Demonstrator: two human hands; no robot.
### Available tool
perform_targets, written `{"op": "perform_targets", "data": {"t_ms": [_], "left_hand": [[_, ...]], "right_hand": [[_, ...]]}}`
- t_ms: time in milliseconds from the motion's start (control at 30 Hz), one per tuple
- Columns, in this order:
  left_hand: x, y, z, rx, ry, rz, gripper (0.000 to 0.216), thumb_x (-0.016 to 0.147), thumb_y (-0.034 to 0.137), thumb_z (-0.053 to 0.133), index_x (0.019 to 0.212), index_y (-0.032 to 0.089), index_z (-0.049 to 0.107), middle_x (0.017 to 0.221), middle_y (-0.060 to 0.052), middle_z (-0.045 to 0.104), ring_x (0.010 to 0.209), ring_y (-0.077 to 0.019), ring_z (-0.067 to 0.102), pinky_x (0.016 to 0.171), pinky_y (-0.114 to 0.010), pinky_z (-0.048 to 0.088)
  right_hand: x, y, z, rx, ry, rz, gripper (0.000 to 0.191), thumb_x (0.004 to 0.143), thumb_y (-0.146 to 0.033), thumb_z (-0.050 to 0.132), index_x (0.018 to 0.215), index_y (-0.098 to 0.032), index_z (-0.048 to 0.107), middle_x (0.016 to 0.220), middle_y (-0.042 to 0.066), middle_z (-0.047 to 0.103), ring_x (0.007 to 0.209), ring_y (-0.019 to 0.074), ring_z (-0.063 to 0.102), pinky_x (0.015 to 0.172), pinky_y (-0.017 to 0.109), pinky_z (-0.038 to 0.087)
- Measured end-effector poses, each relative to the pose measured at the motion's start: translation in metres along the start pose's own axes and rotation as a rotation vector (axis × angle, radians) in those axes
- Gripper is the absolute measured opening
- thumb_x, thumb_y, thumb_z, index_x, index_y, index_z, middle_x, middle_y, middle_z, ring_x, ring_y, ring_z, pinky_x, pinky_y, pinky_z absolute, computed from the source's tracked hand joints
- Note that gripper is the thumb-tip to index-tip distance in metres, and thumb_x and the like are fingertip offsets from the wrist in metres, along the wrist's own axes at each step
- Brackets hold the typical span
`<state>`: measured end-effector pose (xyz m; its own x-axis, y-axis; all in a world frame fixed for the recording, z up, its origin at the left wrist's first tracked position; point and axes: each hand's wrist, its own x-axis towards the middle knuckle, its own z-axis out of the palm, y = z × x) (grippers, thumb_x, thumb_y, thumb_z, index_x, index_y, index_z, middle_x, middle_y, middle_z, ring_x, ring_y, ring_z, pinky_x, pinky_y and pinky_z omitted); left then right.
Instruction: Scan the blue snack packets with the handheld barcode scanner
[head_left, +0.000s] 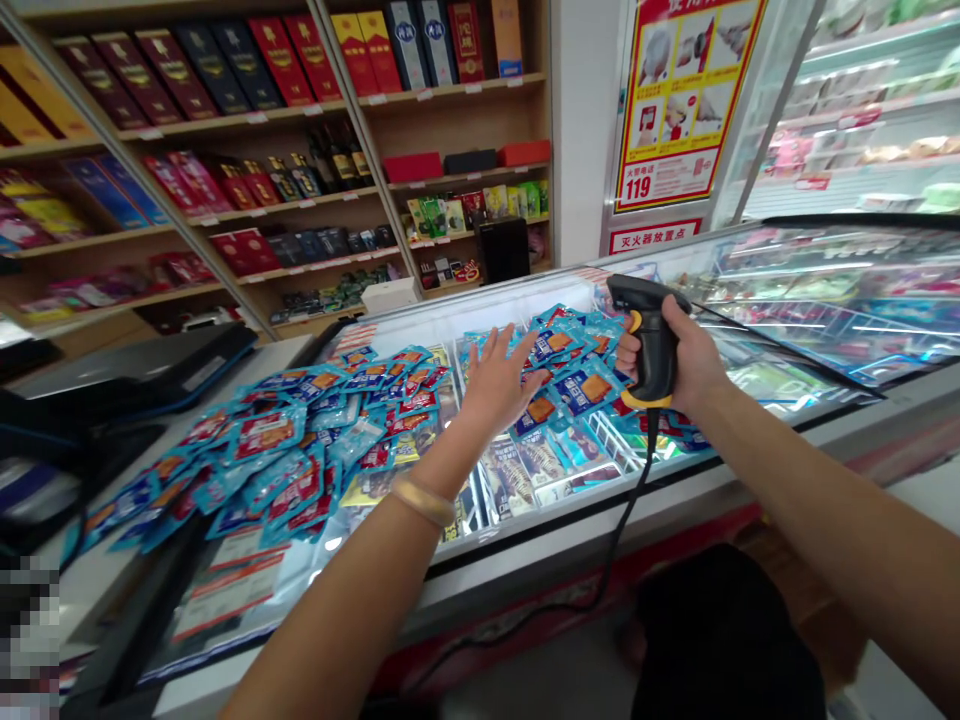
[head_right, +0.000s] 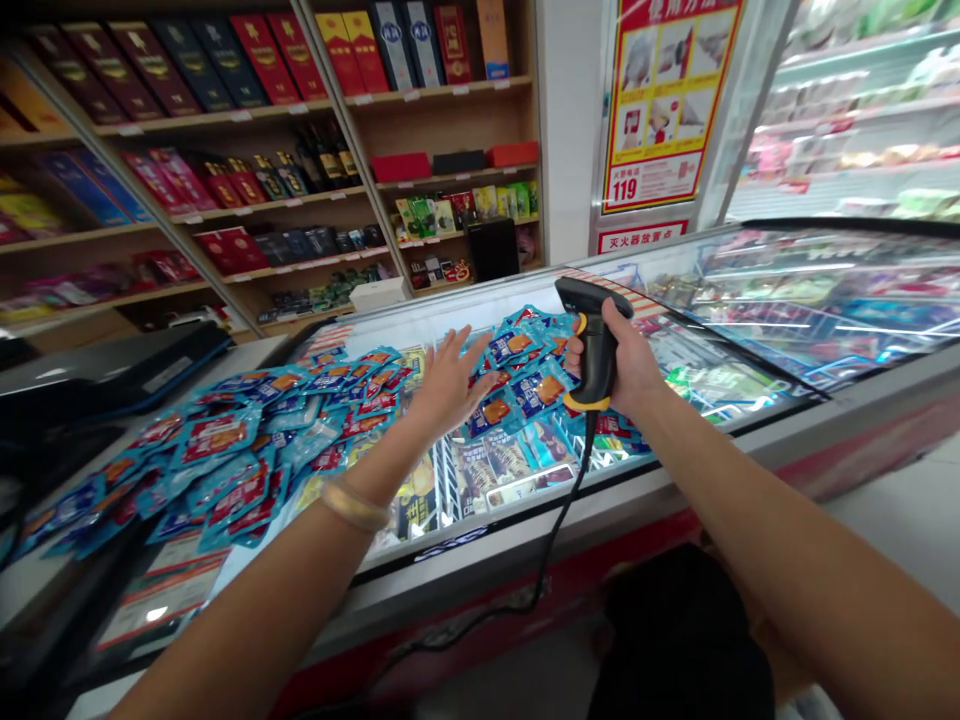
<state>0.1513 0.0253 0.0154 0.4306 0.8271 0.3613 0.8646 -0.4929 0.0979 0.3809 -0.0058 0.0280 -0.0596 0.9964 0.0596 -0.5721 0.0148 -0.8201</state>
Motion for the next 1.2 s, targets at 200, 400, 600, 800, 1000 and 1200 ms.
{"op": "perform_targets", "data": {"t_ms": [200,400,600,800,1000,1200], "left_hand": [[-0.032,-0.088,-0.016,0.114,0.036,-0.303,0.055,0.093,0.037,0.042,0.143,0.015,0.040,0.152,-0.019,0.035,0.141,-0.0342,0.031,0.112,-0.055,0.028],[-0.044,-0.126,-0.013,0.153,-0.069,-0.446,0.060,0.092,0.046,0.037,0.147,0.024,0.034,0.157,-0.013,0.027,0.144,-0.0385,0.019,0.112,-0.062,0.020],[-0.027,-0.138,-0.003,0.225,-0.198,-0.360,0.064,0.092,0.056,0.029,0.149,0.027,0.028,0.157,-0.007,0.030,0.146,-0.0351,0.015,0.113,-0.066,0.007],[-0.014,-0.128,-0.006,0.245,-0.338,-0.394,0.055,0.090,0.056,0.033,0.141,0.035,0.042,0.152,-0.007,0.039,0.141,-0.0424,0.024,0.103,-0.076,0.011],[-0.027,-0.117,-0.021,0.355,-0.399,-0.262,0.039,0.091,0.034,0.036,0.121,0.020,0.057,0.114,-0.016,0.068,0.110,-0.0355,0.060,0.097,-0.061,0.035],[-0.058,-0.107,-0.031,0.380,-0.284,-0.181,0.039,0.086,0.022,0.040,0.121,0.017,0.055,0.110,-0.014,0.067,0.100,-0.0302,0.064,0.090,-0.047,0.043]], "right_hand": [[0.012,0.034,0.066,0.017,-0.195,0.096,0.043,0.082,-0.062,0.055,0.077,-0.019,0.055,0.058,0.000,0.050,0.050,0.0116,0.046,0.047,0.024,0.039],[0.033,0.090,0.127,0.118,-0.339,0.293,0.040,0.083,-0.057,0.057,0.074,-0.019,0.054,0.056,0.000,0.053,0.051,0.0117,0.047,0.049,0.023,0.040],[0.039,0.118,0.132,0.094,-0.344,0.412,0.042,0.084,-0.056,0.056,0.069,-0.018,0.053,0.053,0.001,0.054,0.049,0.0115,0.047,0.048,0.021,0.039],[0.038,0.123,0.118,0.064,-0.292,0.440,0.043,0.088,-0.056,0.049,0.072,-0.016,0.056,0.053,0.001,0.053,0.047,0.0113,0.046,0.047,0.022,0.039],[0.036,0.122,0.118,0.061,-0.292,0.435,0.044,0.089,-0.055,0.048,0.071,-0.016,0.056,0.053,0.001,0.053,0.048,0.0114,0.047,0.048,0.021,0.039],[0.032,0.120,0.120,0.060,-0.305,0.435,0.042,0.083,-0.057,0.057,0.072,-0.016,0.056,0.053,0.001,0.053,0.048,0.0115,0.047,0.048,0.022,0.039]]}}
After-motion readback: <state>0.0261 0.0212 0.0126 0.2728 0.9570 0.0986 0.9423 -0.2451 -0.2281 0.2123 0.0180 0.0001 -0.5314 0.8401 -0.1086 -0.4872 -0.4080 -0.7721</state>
